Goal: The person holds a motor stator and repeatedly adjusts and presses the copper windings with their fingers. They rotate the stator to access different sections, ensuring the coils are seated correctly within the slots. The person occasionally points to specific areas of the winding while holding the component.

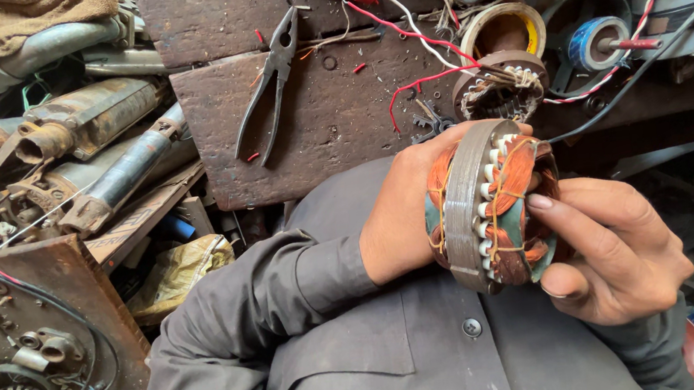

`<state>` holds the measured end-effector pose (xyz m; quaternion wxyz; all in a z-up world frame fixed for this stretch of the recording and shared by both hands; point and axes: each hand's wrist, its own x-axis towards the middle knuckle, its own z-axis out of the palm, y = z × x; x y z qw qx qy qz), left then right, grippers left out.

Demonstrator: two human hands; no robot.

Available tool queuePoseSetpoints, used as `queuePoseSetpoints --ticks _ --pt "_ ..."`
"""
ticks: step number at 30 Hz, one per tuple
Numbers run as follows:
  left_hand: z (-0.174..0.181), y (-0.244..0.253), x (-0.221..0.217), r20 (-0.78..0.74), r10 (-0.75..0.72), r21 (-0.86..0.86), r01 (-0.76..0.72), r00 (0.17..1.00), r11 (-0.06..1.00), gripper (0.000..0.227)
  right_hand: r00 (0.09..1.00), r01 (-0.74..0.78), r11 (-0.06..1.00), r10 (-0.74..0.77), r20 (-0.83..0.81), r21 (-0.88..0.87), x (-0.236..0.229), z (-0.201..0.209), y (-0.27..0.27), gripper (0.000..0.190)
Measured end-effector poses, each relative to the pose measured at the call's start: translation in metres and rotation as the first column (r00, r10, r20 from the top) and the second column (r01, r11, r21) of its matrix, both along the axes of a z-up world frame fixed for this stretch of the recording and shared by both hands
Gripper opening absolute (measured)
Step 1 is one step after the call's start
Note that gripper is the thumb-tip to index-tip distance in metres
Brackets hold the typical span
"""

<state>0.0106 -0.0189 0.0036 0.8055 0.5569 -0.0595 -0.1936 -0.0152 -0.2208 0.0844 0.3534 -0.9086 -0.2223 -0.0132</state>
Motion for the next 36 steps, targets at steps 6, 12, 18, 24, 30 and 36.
queuePoseSetpoints --ticks 6,12,18,24,30,36 --pt "-0.003 0.000 -0.001 -0.015 -0.001 -0.073 0.000 1.000 0.997 0.060 1.000 0.000 1.000 0.000 0.003 0.022 0.002 -0.001 0.000 0.055" --pt "-0.002 0.001 -0.002 0.007 0.009 -0.010 -0.009 1.000 1.000 0.064 0.974 0.030 0.981 -0.071 0.214 0.192 -0.005 -0.029 -0.010 0.050" --pt "0.000 0.003 -0.005 -0.013 0.016 0.005 -0.016 1.000 1.000 0.062 0.993 0.109 0.990 -0.112 0.025 0.086 -0.013 -0.001 -0.022 0.020" --pt "0.009 0.008 -0.005 -0.025 -0.071 0.119 0.073 0.997 0.990 0.073 0.918 -0.389 0.852 0.390 -0.071 -0.352 0.043 0.036 -0.012 0.049" --pt "0.008 0.009 -0.009 0.090 -0.073 0.179 0.056 0.993 0.982 0.072 0.858 -0.511 0.742 0.468 -0.211 -0.434 0.056 0.040 -0.005 0.051" --pt "0.007 0.009 -0.009 0.070 -0.094 0.179 0.080 0.993 0.981 0.072 0.860 -0.511 0.770 0.463 -0.215 -0.383 0.056 0.043 -0.007 0.043"
